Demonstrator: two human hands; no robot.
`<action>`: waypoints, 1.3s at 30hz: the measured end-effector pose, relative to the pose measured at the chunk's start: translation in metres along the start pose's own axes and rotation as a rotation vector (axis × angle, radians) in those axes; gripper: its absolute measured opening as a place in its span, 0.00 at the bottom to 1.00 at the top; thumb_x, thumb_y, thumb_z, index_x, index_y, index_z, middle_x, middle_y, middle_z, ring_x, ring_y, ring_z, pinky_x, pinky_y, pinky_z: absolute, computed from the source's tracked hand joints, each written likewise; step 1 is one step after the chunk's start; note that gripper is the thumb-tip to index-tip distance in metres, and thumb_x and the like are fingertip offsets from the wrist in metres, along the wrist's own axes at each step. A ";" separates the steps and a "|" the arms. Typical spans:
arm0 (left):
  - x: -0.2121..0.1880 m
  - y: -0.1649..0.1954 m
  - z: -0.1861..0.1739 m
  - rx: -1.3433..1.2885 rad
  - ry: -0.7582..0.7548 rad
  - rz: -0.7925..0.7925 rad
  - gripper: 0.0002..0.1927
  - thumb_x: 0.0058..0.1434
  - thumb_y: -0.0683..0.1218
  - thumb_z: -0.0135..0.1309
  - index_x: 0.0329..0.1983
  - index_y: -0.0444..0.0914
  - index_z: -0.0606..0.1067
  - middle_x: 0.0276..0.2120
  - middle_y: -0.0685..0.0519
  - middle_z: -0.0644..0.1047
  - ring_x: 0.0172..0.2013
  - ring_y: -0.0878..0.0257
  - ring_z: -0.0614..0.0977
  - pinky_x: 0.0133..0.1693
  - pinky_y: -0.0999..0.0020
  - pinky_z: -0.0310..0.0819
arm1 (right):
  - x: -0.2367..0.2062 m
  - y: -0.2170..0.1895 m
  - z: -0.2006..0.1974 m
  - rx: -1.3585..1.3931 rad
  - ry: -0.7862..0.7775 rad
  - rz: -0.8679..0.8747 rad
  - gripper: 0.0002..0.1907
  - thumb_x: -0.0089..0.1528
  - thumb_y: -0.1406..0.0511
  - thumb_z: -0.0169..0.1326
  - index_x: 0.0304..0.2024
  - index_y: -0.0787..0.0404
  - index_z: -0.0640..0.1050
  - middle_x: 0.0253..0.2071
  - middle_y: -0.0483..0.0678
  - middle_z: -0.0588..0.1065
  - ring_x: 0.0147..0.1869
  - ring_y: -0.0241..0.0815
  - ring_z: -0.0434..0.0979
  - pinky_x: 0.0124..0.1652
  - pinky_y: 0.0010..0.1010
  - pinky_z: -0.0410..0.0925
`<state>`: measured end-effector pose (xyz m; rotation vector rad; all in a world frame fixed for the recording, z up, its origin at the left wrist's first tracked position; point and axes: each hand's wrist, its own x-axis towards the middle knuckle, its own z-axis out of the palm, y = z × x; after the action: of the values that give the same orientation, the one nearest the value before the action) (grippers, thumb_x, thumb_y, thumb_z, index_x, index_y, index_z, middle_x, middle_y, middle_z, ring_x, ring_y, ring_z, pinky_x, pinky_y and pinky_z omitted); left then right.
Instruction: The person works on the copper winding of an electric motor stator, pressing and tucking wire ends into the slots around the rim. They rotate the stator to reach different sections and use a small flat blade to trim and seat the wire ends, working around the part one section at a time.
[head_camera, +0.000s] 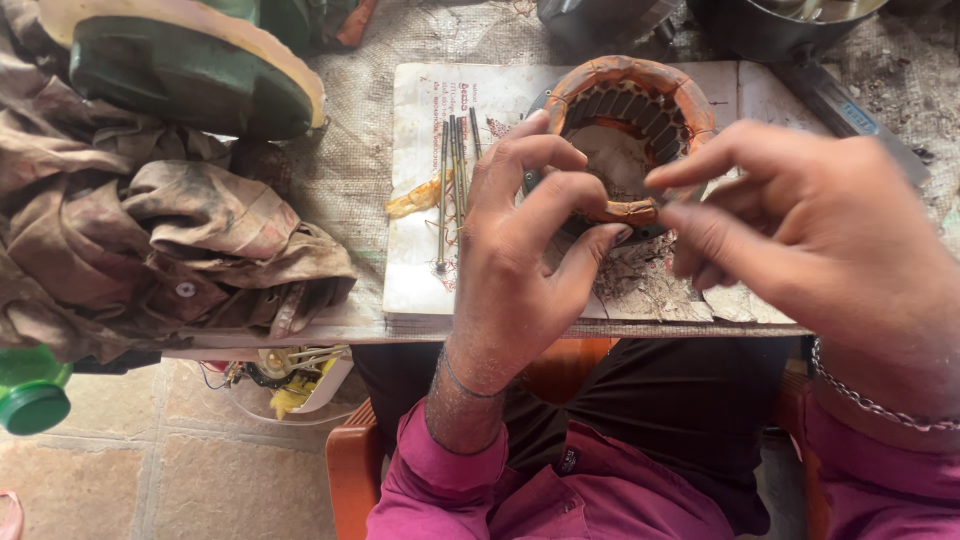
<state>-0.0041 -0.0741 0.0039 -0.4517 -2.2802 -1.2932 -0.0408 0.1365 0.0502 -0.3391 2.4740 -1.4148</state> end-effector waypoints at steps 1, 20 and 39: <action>0.000 0.000 0.000 0.012 -0.011 0.009 0.13 0.59 0.38 0.67 0.43 0.40 0.75 0.51 0.50 0.72 0.66 0.46 0.71 0.68 0.53 0.67 | -0.002 -0.002 0.000 -0.017 0.052 -0.022 0.12 0.65 0.71 0.57 0.52 0.67 0.80 0.30 0.52 0.82 0.33 0.36 0.84 0.31 0.26 0.76; 0.018 0.022 -0.001 0.264 -0.145 0.054 0.13 0.58 0.38 0.63 0.45 0.43 0.77 0.49 0.50 0.70 0.62 0.44 0.68 0.64 0.49 0.64 | -0.023 -0.017 -0.012 0.023 0.186 -0.045 0.14 0.68 0.72 0.54 0.56 0.69 0.75 0.31 0.55 0.80 0.37 0.38 0.84 0.38 0.26 0.78; 0.036 0.024 -0.013 0.198 -0.240 0.057 0.07 0.57 0.41 0.64 0.35 0.37 0.77 0.39 0.53 0.75 0.47 0.52 0.76 0.53 0.55 0.68 | -0.023 -0.016 -0.018 -0.018 0.141 -0.052 0.19 0.67 0.70 0.54 0.61 0.64 0.74 0.33 0.52 0.83 0.38 0.36 0.85 0.41 0.26 0.78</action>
<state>-0.0188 -0.0712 0.0462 -0.6250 -2.5421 -1.0186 -0.0242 0.1510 0.0751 -0.3203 2.6093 -1.4861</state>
